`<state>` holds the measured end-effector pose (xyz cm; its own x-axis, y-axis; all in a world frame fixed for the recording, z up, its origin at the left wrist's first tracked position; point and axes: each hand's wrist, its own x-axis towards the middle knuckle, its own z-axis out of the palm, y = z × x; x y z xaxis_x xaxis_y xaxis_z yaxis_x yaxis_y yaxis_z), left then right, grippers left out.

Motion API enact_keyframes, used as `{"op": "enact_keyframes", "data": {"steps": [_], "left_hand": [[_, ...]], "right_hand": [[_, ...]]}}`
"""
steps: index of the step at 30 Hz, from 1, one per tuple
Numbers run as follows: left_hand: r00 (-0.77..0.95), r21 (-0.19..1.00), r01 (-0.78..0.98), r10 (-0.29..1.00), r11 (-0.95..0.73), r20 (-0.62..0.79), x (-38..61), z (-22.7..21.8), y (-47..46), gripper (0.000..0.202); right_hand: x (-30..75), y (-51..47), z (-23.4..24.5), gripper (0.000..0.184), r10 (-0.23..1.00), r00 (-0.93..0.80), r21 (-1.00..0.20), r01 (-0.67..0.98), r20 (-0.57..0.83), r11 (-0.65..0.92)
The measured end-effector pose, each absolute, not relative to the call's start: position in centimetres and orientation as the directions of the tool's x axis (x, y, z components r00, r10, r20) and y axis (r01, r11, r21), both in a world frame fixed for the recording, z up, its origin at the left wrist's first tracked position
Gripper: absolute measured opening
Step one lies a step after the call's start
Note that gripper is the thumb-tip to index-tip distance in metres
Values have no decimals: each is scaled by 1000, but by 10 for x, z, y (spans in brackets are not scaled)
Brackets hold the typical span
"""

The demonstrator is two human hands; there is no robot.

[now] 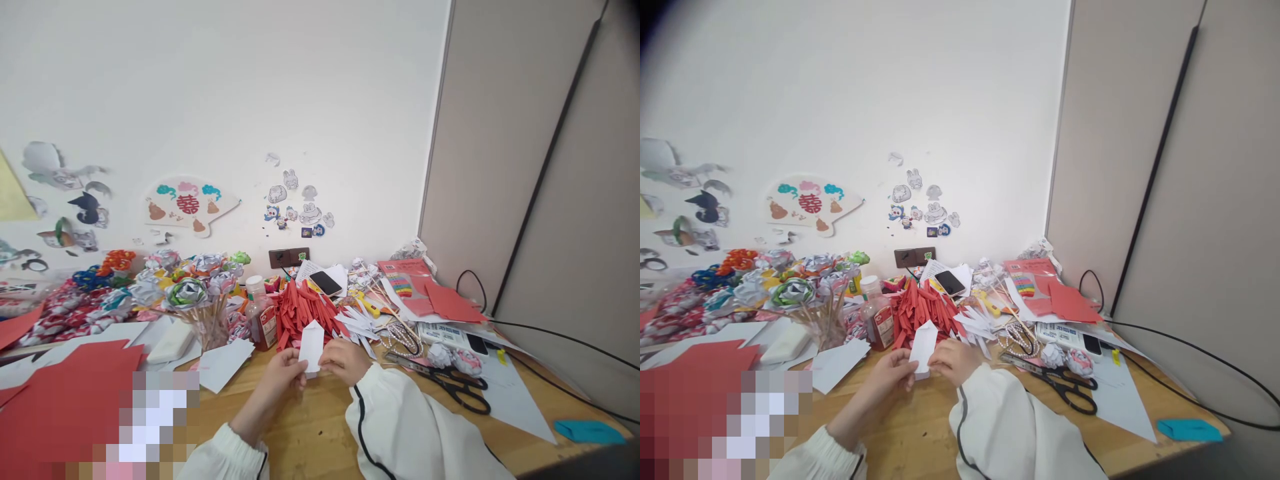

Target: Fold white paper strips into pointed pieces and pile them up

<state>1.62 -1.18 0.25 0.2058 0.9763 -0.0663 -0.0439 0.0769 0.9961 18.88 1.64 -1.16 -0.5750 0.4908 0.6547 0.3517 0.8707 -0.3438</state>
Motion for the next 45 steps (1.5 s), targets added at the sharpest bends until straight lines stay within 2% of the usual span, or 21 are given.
{"op": "enact_keyframes", "data": {"steps": [6, 9, 12, 18, 24, 34, 37, 39, 40, 41, 45], "left_hand": [[182, 997, -53, 982, 60, -49, 19, 1, -12, 21], [183, 998, -30, 982, 54, -47, 20, 2, -12, 24], [179, 998, -20, 983, 53, -49, 22, 1, -13, 26], [172, 994, -8, 980, 106, -103, 29, -1, -16, 28], [133, 997, -25, 988, 76, -72, 37, 0, -20, 29], [124, 999, 13, 991, 38, -40, 36, -1, -18, 27], [175, 999, 35, 984, -36, 29, 32, 0, -18, 51], [207, 982, 89, 968, -166, 145, 28, 3, -19, 72], [223, 964, 131, 954, -232, 200, 26, 5, -20, 72], [247, 941, 187, 940, -283, 234, 23, 8, -21, 67], [317, 778, 457, 896, -431, 311, 17, 19, -26, 17]], "right_hand": [[181, 15, -17, 7, 752, -376, -677, 336, 542, 655], [176, 17, -24, 9, 845, -337, -839, 216, 416, 499], [170, 19, -29, 9, 883, -317, -911, 112, 345, 396], [165, 17, -30, 6, 923, -216, -936, 81, 319, 342], [166, 13, -26, 8, 928, -190, -933, 102, 322, 344], [168, 16, -29, 14, 905, -277, -932, 71, 324, 355], [170, 18, -28, 14, 915, -255, -936, 82, 313, 343], [172, 20, -28, 12, 925, -240, -943, 84, 293, 321], [173, 20, -29, 11, 928, -240, -946, 88, 284, 312], [174, 21, -29, 10, 928, -246, -946, 94, 279, 310], [177, 24, -32, 11, 917, -274, -933, 135, 290, 335]]}}
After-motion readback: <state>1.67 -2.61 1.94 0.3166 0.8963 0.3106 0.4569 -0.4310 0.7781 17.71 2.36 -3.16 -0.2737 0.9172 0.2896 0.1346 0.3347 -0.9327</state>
